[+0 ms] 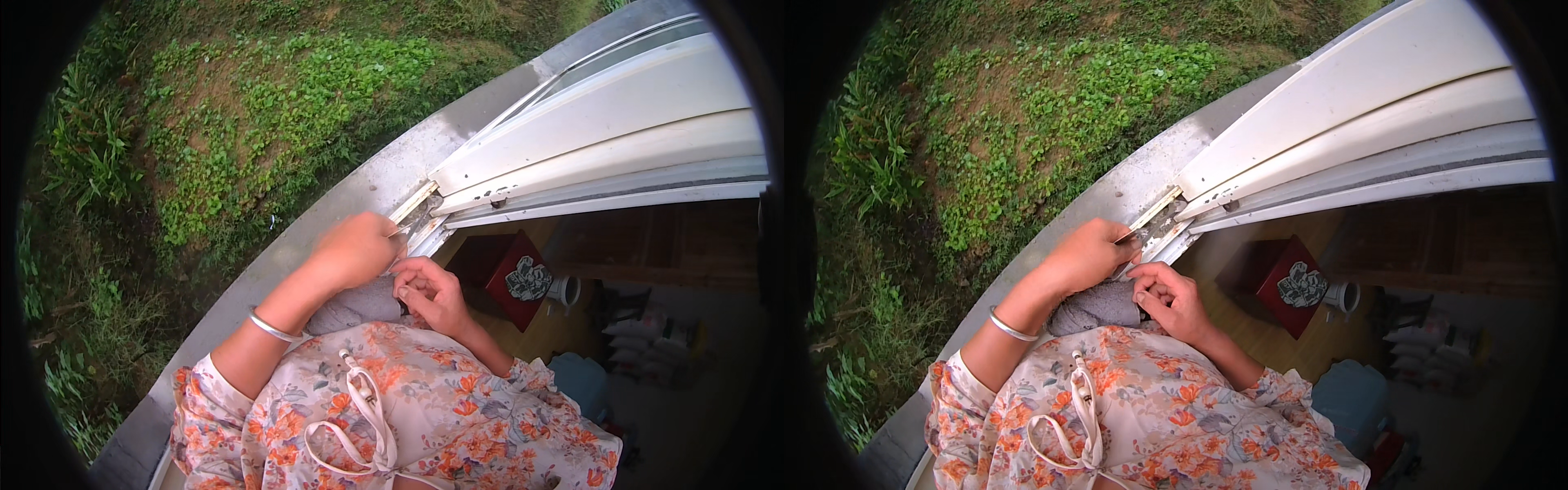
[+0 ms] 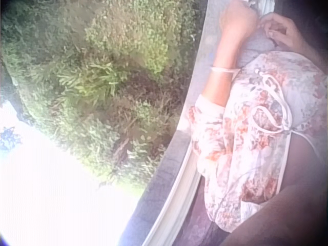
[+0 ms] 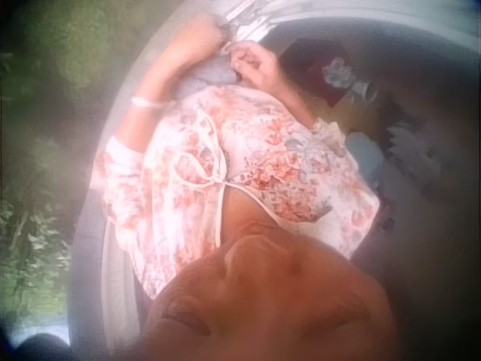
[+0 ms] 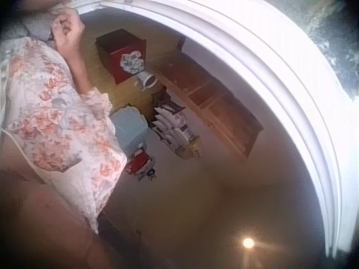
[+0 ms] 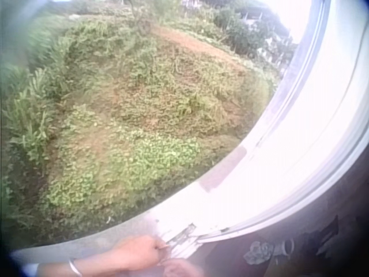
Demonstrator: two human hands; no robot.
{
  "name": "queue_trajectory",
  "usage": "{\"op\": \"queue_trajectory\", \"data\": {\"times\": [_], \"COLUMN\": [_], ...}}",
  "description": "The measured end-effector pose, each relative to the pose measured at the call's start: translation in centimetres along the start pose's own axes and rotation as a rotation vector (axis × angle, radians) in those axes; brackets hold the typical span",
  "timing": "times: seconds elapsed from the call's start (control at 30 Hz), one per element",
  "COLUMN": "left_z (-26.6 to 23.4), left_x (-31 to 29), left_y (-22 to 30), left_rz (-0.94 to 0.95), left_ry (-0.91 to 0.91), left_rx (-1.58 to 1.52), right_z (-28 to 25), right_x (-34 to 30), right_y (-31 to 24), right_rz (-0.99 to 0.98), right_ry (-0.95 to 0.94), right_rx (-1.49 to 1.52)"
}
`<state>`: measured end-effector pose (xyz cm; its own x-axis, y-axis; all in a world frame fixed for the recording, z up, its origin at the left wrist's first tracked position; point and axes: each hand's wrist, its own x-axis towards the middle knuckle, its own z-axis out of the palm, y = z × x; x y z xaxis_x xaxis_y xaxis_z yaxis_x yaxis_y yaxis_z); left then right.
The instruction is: The person cleans the window frame using a cloth and a scraper. They wipe the frame, scrape off residue, and wipe again, repeating the process along the frame.
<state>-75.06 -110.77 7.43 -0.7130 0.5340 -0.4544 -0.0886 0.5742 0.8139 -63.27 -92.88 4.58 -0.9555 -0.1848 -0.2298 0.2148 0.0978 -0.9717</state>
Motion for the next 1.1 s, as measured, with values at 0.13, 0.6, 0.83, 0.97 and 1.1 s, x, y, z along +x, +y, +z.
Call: {"op": "queue_trajectory", "data": {"times": [0.13, 0.6, 0.83, 0.97, 1.1], "left_z": [0.7, 0.4, 0.8, 1.0, 1.3], "left_x": [0.6, 0.2, 1.1, 0.8, 0.7], "left_y": [-1.4, -0.7, -1.0, -0.4, -0.1], "left_rz": [-0.007, -0.052, -0.092, -0.076, -0.091], "left_ry": [0.044, -0.031, -0.025, 0.021, 0.061], "left_rx": [-0.285, -0.093, -0.174, -0.072, -0.007], "right_z": [-0.2, -0.3, 0.1, -0.3, -0.3], "right_x": [0.1, 0.2, 0.3, 0.4, 0.4], "right_y": [0.1, 0.2, 0.1, 0.4, 0.4], "right_rz": [-0.015, -0.028, -0.029, -0.036, -0.044], "right_ry": [-0.025, -0.026, 0.008, -0.032, -0.027], "right_rx": [-0.031, -0.054, -0.055, -0.055, -0.066]}}
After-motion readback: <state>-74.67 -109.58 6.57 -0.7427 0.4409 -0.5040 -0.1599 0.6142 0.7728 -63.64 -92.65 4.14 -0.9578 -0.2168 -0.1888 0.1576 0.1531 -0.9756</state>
